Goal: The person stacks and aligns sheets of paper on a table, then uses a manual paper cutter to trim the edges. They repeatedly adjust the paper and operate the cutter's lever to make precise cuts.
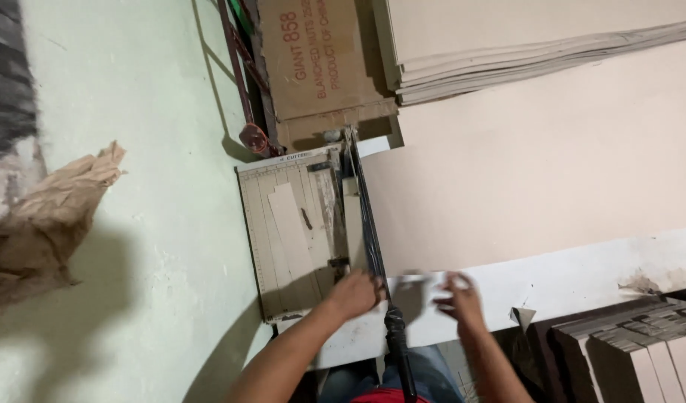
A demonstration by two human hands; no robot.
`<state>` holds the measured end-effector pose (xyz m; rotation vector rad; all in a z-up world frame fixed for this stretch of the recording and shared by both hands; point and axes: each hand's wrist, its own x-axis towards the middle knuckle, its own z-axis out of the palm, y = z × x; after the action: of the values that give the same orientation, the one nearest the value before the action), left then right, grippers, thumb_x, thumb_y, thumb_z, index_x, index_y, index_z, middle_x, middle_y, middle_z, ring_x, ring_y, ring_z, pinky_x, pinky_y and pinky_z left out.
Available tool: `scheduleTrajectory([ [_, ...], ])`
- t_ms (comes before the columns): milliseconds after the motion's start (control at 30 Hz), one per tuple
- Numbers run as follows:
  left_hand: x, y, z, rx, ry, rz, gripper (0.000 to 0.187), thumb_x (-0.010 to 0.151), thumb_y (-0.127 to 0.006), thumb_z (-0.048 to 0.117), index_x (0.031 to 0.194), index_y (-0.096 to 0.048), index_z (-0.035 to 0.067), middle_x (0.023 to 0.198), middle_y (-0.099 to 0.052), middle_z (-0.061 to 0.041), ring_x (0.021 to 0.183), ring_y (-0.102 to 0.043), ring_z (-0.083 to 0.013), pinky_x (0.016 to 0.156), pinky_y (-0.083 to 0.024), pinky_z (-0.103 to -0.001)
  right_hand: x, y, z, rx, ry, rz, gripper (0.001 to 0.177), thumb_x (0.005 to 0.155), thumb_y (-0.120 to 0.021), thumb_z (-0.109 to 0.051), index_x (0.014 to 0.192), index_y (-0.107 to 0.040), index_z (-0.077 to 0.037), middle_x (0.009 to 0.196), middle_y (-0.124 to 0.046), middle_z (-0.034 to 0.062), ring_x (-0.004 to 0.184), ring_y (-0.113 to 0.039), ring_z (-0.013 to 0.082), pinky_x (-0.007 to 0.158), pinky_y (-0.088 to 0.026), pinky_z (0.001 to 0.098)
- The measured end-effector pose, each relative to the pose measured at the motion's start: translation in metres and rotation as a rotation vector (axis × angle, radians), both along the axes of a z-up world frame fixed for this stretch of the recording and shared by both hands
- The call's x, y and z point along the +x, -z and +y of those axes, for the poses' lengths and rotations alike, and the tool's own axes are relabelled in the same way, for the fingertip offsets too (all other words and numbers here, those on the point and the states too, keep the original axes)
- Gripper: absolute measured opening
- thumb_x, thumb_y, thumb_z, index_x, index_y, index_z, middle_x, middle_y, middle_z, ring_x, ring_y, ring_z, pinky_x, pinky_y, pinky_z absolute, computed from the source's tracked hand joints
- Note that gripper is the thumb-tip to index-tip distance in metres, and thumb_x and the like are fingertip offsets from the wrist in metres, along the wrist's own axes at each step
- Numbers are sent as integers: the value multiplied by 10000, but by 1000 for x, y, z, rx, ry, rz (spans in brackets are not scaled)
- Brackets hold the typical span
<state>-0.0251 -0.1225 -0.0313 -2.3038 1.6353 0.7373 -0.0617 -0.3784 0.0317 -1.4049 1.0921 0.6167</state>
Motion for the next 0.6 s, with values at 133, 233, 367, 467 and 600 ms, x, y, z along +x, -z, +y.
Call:
scheduleTrajectory([
  [133, -37, 55, 54, -233, -299, -111, 142, 861, -686, 132, 744, -736, 196, 769, -701, -59, 693, -643, -269, 668, -476, -494, 4, 93, -58, 104, 483, -88, 980, 1029, -665, -487, 1621, 31, -131, 1189, -523, 171, 908, -643, 371, 798, -582, 501],
  [233, -26, 47, 96, -75, -355, 98, 127, 913, -655, 93, 991, -750, 125, 1069, -666, -137, 924, -663, -352, 745, -516, -503, 0, 98, -70, 196, 566, -167, 642, 1030, -677, -434, 1316, -183, -141, 940, -386, 16, 715, -531, 201, 589, -492, 308],
  [367, -2, -9, 106, -166, -502, 165, 243, 997, -602, 124, 1226, -631, 49, 1347, -526, -193, 1200, -570, -437, 929, -506, -534, -41, 113, -90, 236, 514, -225, 398, 1009, -719, -364, 929, -381, -167, 774, -377, -59, 631, -548, 161, 557, -475, 271],
  [467, 18, -25, 82, -98, -731, 207, 370, 1066, -473, 250, 1420, -537, 165, 1453, -472, -137, 1316, -498, -359, 1041, -433, -515, -51, 119, -78, 198, 393, -164, 423, 1006, -698, -204, 1105, -355, 23, 940, -469, 76, 768, -671, 296, 711, -634, 435],
  [600, 43, -35, 40, -236, -900, 195, 559, 1025, -565, 219, 1555, -392, 184, 1559, -342, -203, 1391, -414, -432, 1098, -391, -611, -9, 78, -32, 198, 367, -145, 419, 1026, -668, -190, 1149, -373, 81, 1017, -534, 143, 935, -689, 339, 890, -610, 498],
])
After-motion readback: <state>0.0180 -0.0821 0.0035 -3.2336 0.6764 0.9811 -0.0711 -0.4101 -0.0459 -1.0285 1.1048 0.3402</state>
